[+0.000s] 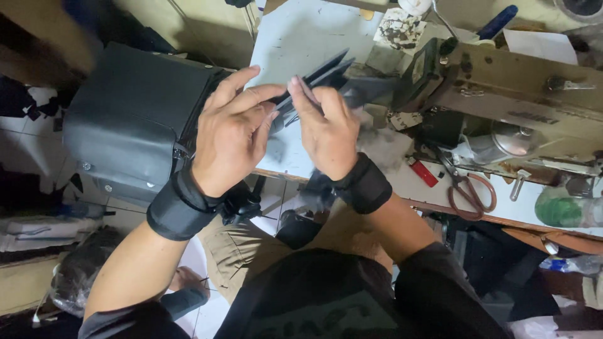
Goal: The person finishes the edges of a leather wallet by singeing them with a lighter, then smoothing them by hand and with sandpaper.
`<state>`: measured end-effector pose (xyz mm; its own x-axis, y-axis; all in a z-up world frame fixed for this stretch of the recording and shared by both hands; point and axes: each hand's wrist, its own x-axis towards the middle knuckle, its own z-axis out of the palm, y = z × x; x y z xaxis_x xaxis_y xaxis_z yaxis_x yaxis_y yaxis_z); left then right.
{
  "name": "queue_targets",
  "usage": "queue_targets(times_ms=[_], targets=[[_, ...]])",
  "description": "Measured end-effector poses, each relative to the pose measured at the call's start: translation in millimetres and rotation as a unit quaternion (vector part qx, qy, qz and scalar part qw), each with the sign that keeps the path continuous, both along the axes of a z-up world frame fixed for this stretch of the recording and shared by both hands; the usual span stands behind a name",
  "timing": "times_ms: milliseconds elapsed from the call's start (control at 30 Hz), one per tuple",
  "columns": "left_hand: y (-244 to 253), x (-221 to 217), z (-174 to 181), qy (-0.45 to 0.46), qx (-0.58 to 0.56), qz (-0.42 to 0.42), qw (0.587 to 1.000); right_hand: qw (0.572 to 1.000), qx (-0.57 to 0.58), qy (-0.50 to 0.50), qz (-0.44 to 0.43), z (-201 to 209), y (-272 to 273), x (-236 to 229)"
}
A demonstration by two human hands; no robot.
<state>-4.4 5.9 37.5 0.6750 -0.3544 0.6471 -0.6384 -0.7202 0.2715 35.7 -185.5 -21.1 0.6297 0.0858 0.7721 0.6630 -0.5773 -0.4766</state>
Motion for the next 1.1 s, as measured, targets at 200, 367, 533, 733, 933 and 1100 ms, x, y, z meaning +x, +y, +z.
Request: queue_targets(times_ms=[200,367,533,733,933,1100], targets=[[5,1,-5,-0.001,-0.003,-0.007,1.0,0.996,-0.066,-0.05,-0.034,5,-25,13],[5,2,-6,-0.003,-0.001,-0.004,1.0,0.998,-0.065,-0.021,-0.007,-9,-44,25],[5,0,-9,-0.007,0.003,-0.009,1.0,0.993,-0.097,0.0,-0.069,-6,-62,29],[5,-2,-13,0.001,-0.005,-0.005,1.0,0.996,-0.08,-0.011,-0.029,15,-70,11],[3,-2,-15,0.012,-0.017,-0.002,1.0,0.986,-0.163,-0.017,-0.029,32,-43,-10],[6,-6,-14,0.014,-0.005,0.001,1.0,0.985,-0.17,-0.007,0.022,33,-29,-18]])
